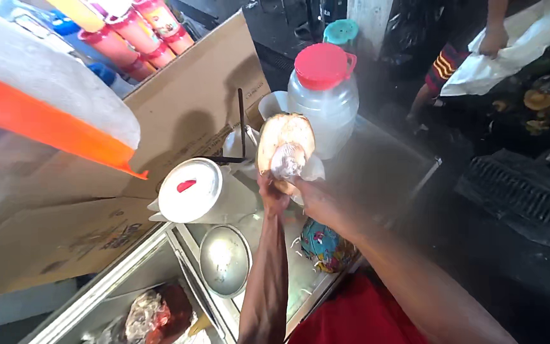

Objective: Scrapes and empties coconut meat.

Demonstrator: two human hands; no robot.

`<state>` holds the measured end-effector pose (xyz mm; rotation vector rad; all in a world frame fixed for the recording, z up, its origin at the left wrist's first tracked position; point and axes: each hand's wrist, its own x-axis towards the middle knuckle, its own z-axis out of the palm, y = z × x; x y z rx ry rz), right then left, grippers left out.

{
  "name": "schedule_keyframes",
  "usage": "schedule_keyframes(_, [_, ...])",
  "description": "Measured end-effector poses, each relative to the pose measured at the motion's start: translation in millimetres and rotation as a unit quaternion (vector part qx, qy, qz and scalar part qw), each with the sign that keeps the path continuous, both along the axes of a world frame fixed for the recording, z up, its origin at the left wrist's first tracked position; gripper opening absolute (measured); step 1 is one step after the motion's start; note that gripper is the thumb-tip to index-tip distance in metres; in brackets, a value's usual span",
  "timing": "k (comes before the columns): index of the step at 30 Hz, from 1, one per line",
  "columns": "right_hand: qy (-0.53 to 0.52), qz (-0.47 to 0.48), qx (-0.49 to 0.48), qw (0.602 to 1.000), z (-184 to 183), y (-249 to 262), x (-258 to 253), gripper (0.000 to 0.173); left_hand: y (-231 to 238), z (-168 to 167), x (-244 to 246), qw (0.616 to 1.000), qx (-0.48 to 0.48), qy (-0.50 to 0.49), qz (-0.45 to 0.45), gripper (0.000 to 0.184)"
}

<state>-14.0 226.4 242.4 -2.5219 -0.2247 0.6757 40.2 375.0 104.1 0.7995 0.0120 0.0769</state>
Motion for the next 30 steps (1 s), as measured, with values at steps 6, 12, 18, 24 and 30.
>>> schedule_keyframes(6, [-0.046, -0.065, 0.058, 0.995, -2, 4, 4, 0.067, -8, 5, 5, 0.993, 0.097, -0.028, 0.056, 0.088])
schedule_keyframes(12, [-0.043, 0.012, -0.037, 0.998, 13, -16, 1, 0.053, -6, 29, 5, 0.916, 0.353, -0.122, 0.147, 0.106])
schedule_keyframes(18, [-0.054, -0.003, -0.023, 0.998, -22, -5, 7, 0.069, -6, 28, 7, 0.894, 0.390, -0.135, 0.175, 0.102])
schedule_keyframes(24, [-0.046, 0.010, -0.026, 0.999, -19, -22, 6, 0.054, 8, 25, 1, 0.829, 0.506, -0.154, 0.184, 0.110])
schedule_keyframes(30, [-0.113, -0.001, 0.046, 0.993, -37, -14, 6, 0.055, -5, 33, -4, 0.847, 0.457, -0.183, 0.201, 0.113])
